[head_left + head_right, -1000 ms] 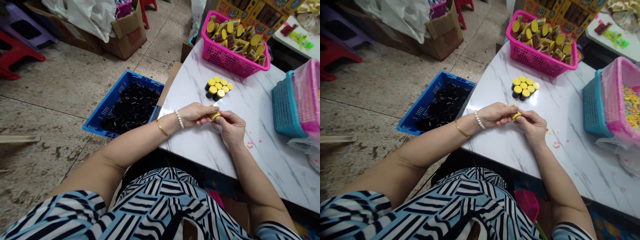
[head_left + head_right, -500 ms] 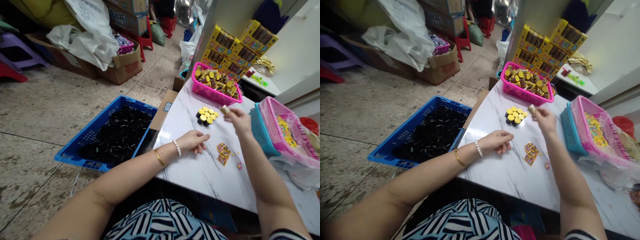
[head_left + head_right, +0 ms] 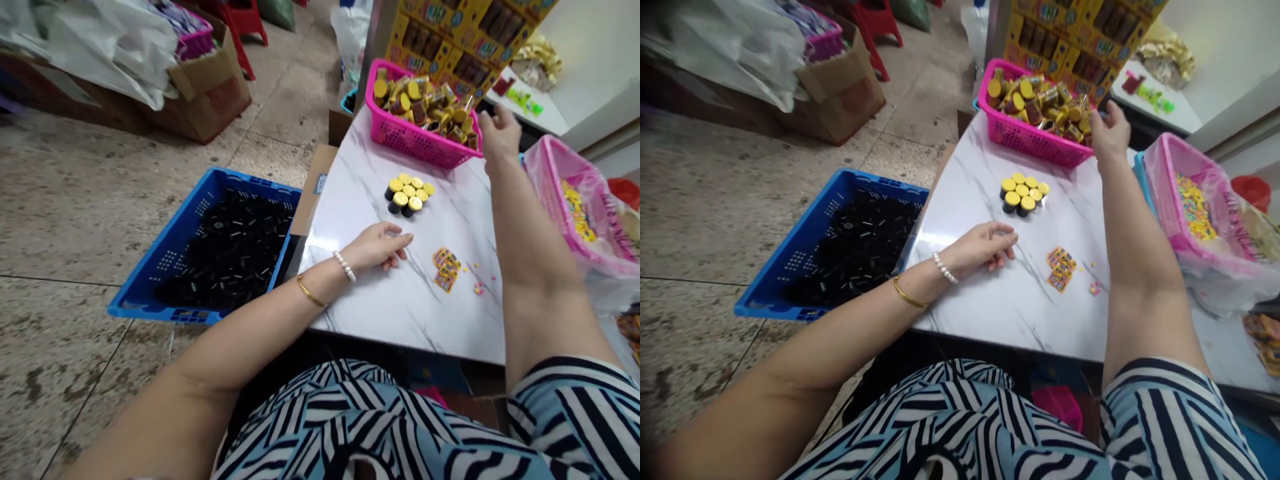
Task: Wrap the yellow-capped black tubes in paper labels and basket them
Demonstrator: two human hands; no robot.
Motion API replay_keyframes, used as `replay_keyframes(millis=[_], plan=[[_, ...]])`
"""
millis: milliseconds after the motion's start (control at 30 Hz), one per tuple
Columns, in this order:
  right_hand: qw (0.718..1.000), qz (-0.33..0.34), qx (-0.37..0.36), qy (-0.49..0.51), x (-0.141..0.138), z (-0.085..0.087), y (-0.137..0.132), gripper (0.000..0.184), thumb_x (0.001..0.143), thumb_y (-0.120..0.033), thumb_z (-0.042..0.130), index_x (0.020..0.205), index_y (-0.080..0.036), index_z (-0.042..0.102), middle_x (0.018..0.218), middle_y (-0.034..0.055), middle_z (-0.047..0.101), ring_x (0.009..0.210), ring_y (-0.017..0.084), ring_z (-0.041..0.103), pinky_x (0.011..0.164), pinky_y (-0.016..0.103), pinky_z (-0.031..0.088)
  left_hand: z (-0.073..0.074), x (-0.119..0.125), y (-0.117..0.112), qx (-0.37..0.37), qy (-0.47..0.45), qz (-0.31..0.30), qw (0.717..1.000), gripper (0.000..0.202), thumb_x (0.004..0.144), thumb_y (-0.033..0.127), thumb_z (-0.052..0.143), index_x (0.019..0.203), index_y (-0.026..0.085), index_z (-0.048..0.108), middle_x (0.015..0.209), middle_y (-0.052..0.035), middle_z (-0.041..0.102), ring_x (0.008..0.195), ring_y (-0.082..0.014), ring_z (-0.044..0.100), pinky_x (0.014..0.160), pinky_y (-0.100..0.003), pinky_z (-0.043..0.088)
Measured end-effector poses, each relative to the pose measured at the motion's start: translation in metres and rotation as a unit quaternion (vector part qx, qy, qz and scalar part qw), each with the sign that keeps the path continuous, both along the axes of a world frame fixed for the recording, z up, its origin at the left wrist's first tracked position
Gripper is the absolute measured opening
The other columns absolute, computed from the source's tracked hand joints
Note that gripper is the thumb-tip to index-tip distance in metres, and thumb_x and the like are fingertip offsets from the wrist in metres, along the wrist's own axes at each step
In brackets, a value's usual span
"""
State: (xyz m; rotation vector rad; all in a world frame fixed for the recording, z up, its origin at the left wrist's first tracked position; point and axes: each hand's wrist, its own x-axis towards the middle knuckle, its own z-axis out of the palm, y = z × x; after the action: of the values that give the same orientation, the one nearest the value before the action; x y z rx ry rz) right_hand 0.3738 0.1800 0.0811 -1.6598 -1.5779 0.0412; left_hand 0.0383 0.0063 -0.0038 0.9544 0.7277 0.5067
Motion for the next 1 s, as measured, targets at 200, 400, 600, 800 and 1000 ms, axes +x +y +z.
replay_keyframes(millis=[200,400,600,800,1000], plan=[[0.998,-0.015,-0.066,0.013,-0.035,-0.027,-0.206,0.026,0.089,-0.039,0.079,0.101,-0.016,0.084,0.091,0.0053,0.082,0.08,0.015,0.073,0.077,0.031,0.055,0.002,0.002,0.003,0.053,0.025,0.013,0.998,0.035,0.094,0.039,0.078,0.112,0.015,0.061,0.073,-0.0041,0.072,0.048,-0.0094,0.057,0.048,-0.026,0.036],[0.991,-0.056,-0.098,-0.069,-0.083,-0.106,-0.343,0.018,0.088,-0.041,0.08,0.096,-0.025,0.085,0.086,0.0042,0.076,0.082,0.02,0.067,0.079,0.039,0.055,0.012,0.003,-0.006,0.134,0.088,-0.027,0.987,0.016,0.097,0.029,0.073,0.095,0.013,0.069,0.074,-0.0043,0.071,0.05,-0.0079,0.057,0.051,-0.025,0.04],[0.994,-0.016,0.004,-0.106,-0.095,-0.097,-0.318,0.01,0.091,-0.035,0.078,0.088,-0.028,0.083,0.091,0.0049,0.073,0.089,0.022,0.068,0.085,0.043,0.058,0.008,0.006,-0.008,0.149,0.075,-0.011,0.986,0.025,0.095,0.037,0.075,0.093,0.013,0.071,0.08,-0.0069,0.073,0.055,-0.0086,0.057,0.05,-0.024,0.04],[0.984,0.141,0.069,-0.085,-0.142,-0.063,-0.256,0.009,0.094,-0.03,0.075,0.097,-0.03,0.083,0.107,0.006,0.07,0.09,0.018,0.071,0.079,0.036,0.061,0.001,0.001,-0.002,0.163,-0.029,0.009,0.986,0.045,0.077,0.053,0.087,0.096,0.012,0.078,0.087,-0.0071,0.074,0.07,-0.0112,0.062,0.055,-0.021,0.043],[0.96,0.075,-0.062,0.264,-0.16,-0.077,-0.234,0.049,0.084,-0.052,0.081,0.123,-0.023,0.072,0.109,0.0067,0.075,0.079,0.016,0.071,0.065,0.03,0.059,-0.003,0.0,0.005,0.11,-0.074,0.134,0.982,0.032,0.07,0.035,0.09,0.085,0.012,0.073,0.075,-0.0024,0.072,0.066,-0.0109,0.065,0.065,-0.024,0.05]])
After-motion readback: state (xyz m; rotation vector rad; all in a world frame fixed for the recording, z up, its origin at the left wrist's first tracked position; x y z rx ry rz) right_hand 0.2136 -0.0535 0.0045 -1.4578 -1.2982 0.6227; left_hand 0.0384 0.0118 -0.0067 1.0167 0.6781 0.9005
